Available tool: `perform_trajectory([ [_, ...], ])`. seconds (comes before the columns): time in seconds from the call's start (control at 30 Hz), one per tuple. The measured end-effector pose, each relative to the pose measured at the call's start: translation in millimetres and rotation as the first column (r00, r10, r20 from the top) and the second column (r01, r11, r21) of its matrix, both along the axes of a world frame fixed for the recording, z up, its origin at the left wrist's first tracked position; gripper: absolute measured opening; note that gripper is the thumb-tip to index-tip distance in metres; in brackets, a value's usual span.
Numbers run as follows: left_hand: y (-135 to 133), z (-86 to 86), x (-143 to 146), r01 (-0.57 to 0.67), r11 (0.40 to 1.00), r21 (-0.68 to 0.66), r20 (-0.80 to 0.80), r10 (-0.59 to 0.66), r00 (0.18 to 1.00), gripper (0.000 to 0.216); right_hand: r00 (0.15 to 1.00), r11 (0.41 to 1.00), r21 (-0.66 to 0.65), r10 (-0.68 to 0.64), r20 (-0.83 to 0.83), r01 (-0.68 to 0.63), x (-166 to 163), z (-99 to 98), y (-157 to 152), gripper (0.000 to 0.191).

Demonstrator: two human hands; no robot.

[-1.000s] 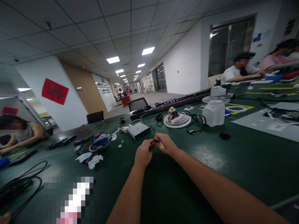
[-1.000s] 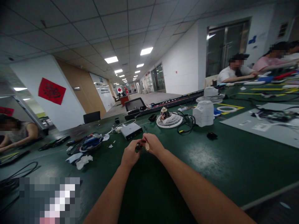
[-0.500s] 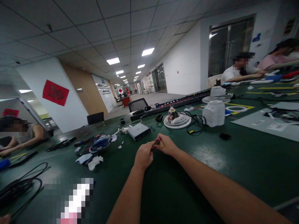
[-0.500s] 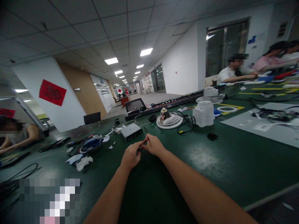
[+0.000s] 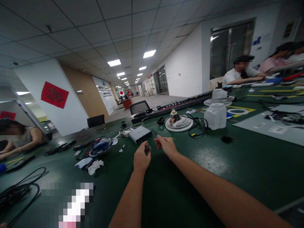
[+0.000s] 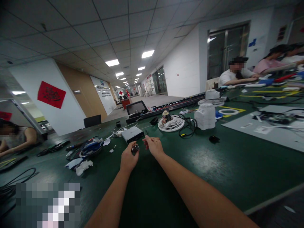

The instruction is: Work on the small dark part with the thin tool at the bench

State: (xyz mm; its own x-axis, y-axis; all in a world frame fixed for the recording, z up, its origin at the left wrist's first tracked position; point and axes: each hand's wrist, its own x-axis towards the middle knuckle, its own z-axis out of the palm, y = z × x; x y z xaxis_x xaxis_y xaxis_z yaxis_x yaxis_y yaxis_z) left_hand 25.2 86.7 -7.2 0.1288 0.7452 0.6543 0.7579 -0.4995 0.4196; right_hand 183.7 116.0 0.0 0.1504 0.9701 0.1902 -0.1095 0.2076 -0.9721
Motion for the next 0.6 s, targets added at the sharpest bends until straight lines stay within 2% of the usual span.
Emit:
perform_trajectory([
  [0.1,-0.5,0.9,0.4,-0.019,1.000,-0.021,0.017,0.020,1.000,0.045,0.974,0.992,-0.036,0.114,-0.194,-0.123,-5.3,0.8,-3.2,0.015],
  [0.17,-0.7,1.4,0.4,-0.033,0.999,-0.033,0.022,0.034,0.999,0.046,0.961,0.984,-0.025,0.167,-0.220,-0.177,-7.3,1.1,-6.6,0.014],
  [0.27,-0.8,1.7,0.1,-0.024,0.999,-0.042,0.031,0.025,0.999,0.048,0.970,0.980,-0.001,0.196,-0.141,-0.198,-8.1,2.0,-11.3,0.015],
  [0.43,-1.0,0.8,1.1,0.068,0.997,-0.020,0.038,-0.067,0.997,0.048,0.975,0.977,0.022,0.212,-0.065,-0.211,-7.0,1.2,-15.0,0.021],
  [0.6,-0.6,0.0,1.6,0.063,0.998,-0.001,0.040,-0.062,0.997,0.045,0.973,0.970,0.080,0.231,0.009,-0.231,-5.4,-4.2,-10.4,0.029],
])
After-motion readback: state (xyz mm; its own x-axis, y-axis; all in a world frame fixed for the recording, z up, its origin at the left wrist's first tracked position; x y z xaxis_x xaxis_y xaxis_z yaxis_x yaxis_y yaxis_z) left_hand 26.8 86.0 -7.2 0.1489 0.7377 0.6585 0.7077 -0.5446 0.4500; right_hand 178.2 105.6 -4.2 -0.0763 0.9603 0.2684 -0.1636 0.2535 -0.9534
